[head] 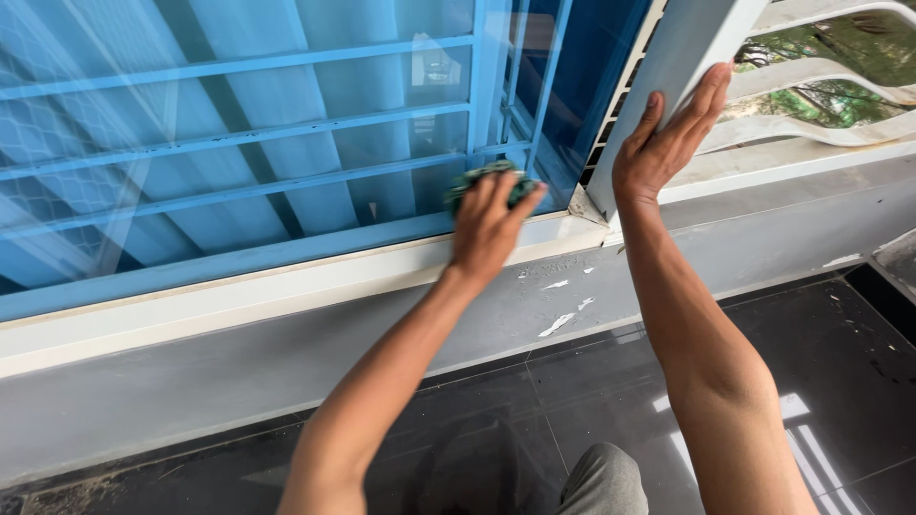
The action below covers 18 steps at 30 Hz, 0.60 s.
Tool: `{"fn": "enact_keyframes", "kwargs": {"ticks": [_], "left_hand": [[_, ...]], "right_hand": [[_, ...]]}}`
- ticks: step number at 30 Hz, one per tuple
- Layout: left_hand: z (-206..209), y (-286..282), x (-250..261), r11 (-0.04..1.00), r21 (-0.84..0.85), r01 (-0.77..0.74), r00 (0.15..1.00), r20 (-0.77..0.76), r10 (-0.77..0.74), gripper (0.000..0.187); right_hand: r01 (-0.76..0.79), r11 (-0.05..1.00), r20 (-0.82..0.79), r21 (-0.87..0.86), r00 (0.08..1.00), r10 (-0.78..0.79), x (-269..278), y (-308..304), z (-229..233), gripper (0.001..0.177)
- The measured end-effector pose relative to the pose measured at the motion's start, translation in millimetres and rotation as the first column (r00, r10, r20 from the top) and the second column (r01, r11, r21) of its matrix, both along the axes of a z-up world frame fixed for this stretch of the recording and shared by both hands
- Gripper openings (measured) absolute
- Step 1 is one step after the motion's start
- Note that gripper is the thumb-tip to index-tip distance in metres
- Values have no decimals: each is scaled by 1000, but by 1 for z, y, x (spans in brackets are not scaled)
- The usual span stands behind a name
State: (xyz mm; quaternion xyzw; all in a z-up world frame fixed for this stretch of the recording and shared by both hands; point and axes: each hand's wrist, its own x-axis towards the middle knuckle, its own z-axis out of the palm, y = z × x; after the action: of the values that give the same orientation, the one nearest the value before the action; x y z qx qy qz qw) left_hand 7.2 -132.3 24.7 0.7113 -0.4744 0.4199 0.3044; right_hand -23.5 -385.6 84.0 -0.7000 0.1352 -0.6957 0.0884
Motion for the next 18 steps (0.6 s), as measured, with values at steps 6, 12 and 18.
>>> {"fn": "enact_keyframes", "kwargs": {"ticks": [6,12,18], "left_hand": [[-11,-61,-5,990,137,-13,994,111,-2,52],[6,80,27,985,-25,-173,973,148,175,58],[-9,281,24,791,-282,-544,838,-242,490,48]], "right_hand": [[-16,999,-18,-28,1000,16,-1,-5,-3,58],[-22,999,-37,-36,999,21,-1,-8,-5,55],[37,999,-13,8,999,-37,6,-9,-6,54]]}}
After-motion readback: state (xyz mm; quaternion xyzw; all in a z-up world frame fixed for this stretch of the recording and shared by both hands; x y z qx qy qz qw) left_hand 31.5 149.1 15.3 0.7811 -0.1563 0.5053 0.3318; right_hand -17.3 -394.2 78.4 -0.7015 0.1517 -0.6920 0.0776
